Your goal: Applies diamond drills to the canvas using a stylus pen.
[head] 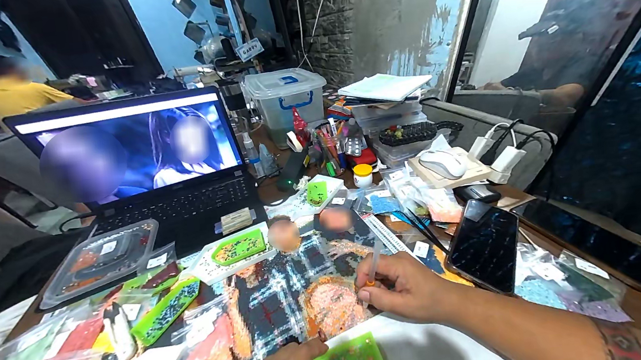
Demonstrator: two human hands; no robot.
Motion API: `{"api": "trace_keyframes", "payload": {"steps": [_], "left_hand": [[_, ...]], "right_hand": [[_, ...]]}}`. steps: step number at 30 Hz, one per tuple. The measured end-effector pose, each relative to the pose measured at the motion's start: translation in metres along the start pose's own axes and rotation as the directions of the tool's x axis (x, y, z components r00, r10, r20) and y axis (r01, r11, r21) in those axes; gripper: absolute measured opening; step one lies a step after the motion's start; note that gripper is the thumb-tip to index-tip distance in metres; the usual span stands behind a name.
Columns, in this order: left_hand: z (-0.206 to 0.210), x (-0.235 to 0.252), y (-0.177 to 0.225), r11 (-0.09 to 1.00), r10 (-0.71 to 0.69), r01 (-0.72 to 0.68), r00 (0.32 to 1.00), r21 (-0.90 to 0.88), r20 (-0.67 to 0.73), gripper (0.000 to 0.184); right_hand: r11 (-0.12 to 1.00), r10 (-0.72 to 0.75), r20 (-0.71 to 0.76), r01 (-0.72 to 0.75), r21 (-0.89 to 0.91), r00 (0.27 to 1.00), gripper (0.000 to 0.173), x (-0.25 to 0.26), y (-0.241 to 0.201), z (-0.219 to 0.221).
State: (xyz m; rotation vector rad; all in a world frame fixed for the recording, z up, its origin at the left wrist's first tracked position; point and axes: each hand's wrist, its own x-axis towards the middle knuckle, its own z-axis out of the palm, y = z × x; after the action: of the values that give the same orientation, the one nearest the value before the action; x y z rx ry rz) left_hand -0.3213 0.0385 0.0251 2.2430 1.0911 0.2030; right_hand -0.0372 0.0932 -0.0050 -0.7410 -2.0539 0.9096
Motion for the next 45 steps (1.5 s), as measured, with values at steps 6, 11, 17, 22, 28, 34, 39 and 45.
{"api": "trace_keyframes", "payload": {"steps": [6, 11, 17, 22, 28, 34, 39, 45], "left_hand": [[0.0, 0.0, 0.0, 1.0, 0.001, -0.001, 1.0, -0.001, -0.004, 0.055], [0.0, 0.0, -0.001, 1.0, 0.009, -0.009, 1.0, -0.003, -0.01, 0.054], [0.001, 0.0, -0.001, 1.0, 0.009, -0.009, 1.0, 0.003, -0.011, 0.054], [0.001, 0.0, -0.001, 1.0, 0.01, -0.01, 1.0, -0.002, -0.005, 0.055], [0.0, -0.001, 0.0, 1.0, 0.012, -0.012, 1.0, 0.004, -0.009, 0.055], [0.0, 0.0, 0.0, 1.0, 0.007, -0.007, 1.0, 0.012, -0.003, 0.055], [0.001, -0.001, 0.0, 1.0, 0.011, -0.011, 1.0, 0.008, -0.017, 0.054], [0.0, 0.0, 0.001, 1.0, 0.009, -0.009, 1.0, 0.016, -0.012, 0.054]], "right_hand": [[1.0, 0.012, -0.021, -0.013, -0.012, 1.0, 0.019, 0.001, 0.0, -0.002], [1.0, 0.012, -0.015, -0.012, -0.017, 1.0, 0.019, 0.001, 0.001, -0.002], [0.999, 0.047, -0.041, -0.048, -0.02, 0.998, 0.019, 0.001, 0.0, -0.005], [0.998, 0.054, -0.058, -0.055, -0.005, 0.997, 0.018, 0.002, -0.001, -0.006], [0.997, 0.071, -0.054, -0.071, 0.008, 0.996, 0.017, 0.002, 0.0, -0.008], [0.994, 0.107, -0.052, -0.107, -0.005, 0.993, 0.018, 0.003, 0.0, -0.009], [0.992, 0.121, -0.062, -0.122, -0.009, 0.991, 0.02, 0.004, 0.002, -0.01], [0.987, 0.16, -0.086, -0.162, -0.021, 0.983, 0.02, 0.004, 0.002, -0.011]]}}
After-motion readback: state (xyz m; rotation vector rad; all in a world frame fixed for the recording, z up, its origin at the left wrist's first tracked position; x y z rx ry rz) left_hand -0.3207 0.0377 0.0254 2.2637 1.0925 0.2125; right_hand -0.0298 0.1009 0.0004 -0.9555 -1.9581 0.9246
